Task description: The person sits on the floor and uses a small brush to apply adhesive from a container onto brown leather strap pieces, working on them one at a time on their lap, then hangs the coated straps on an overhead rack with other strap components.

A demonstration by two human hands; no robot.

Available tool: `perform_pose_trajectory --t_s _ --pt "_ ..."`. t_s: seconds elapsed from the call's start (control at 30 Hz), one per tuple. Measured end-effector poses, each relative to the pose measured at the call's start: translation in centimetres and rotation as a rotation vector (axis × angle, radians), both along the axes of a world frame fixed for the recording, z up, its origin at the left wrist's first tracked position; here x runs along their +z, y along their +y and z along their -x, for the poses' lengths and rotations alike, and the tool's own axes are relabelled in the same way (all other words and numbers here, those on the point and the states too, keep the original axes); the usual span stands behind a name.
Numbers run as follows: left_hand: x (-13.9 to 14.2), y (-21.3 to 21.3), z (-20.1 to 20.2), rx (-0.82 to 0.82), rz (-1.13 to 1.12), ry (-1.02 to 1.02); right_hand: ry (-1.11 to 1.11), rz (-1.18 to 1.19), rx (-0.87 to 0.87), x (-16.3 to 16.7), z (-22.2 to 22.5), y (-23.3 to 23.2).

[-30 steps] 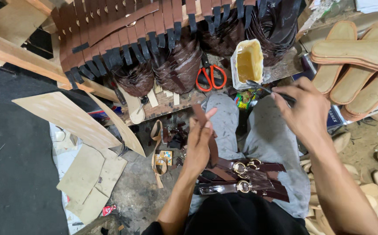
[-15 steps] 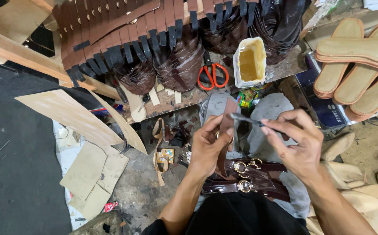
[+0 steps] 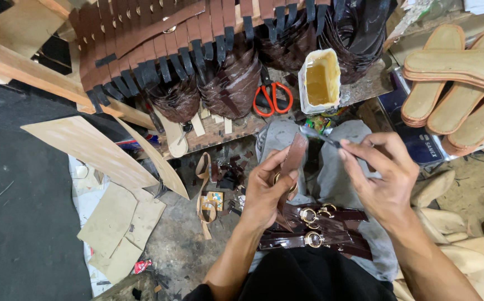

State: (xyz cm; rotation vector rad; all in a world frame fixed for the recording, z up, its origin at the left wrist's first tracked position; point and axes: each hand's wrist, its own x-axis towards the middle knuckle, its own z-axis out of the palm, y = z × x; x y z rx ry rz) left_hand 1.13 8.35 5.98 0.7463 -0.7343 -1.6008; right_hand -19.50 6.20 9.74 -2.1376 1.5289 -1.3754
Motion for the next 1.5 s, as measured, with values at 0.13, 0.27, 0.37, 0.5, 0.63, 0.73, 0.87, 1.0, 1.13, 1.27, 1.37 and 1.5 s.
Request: perform_pose_trajectory --t_s 0.13,0.27,0.37,0.5,0.63,0.73,0.87,1.0,1.13,1.27,1.37,1.5 --pt "-0.5 0.3 -0.1 -0.003 -0.021 0.002 -0.069 -0.065 0.090 -0.3 0.2 0.1" --pt "-1.2 0.1 -0.1 0.016 -0.099 0.069 -0.115 -0.026 0.013 -1.0 0.2 -0.1" --pt "-1.5 -0.1 -0.3 -0.001 -0.099 0.133 -0.187 -0.042 0.118 -1.4 0.2 0.4" --pt "-1.3 -0.1 -0.3 -0.023 -0.130 0.166 -0.142 -0.064 0.052 -1.6 0.1 0.7" --pt "-0.8 0.1 0.0 -0.030 -0.119 0.132 -0.123 -0.084 0.012 -1.9 0.2 0.3" --pt "-0.6 0.3 0.0 -0.041 -0.129 0.121 -0.097 -0.155 -0.017 -2.6 0.7 -0.2" --pt "-0.8 -0.3 -0.7 0.079 0.038 0.168 -0.722 -0.630 0.280 -4.7 1.2 -0.5" --pt "-0.5 -1.0 -1.9 0.298 0.071 0.252 -0.720 -0.942 0.482 -7.2 1.0 0.2" --pt "0.6 -0.9 -2.4 0.315 0.088 0.290 -0.433 -0.800 0.405 -7.6 1.5 0.8" --pt "1.1 0.2 -1.0 -0.050 0.198 0.143 -0.397 -0.574 0.530 -5.9 1.7 0.3" --pt "0.7 0.8 0.4 -0.070 0.335 -0.376 -0.341 -0.632 0.455 -4.5 0.9 0.1" --pt "-0.1 0.7 1.1 0.135 0.133 -0.287 -0.396 -0.482 0.260 -2.9 -0.4 0.6"
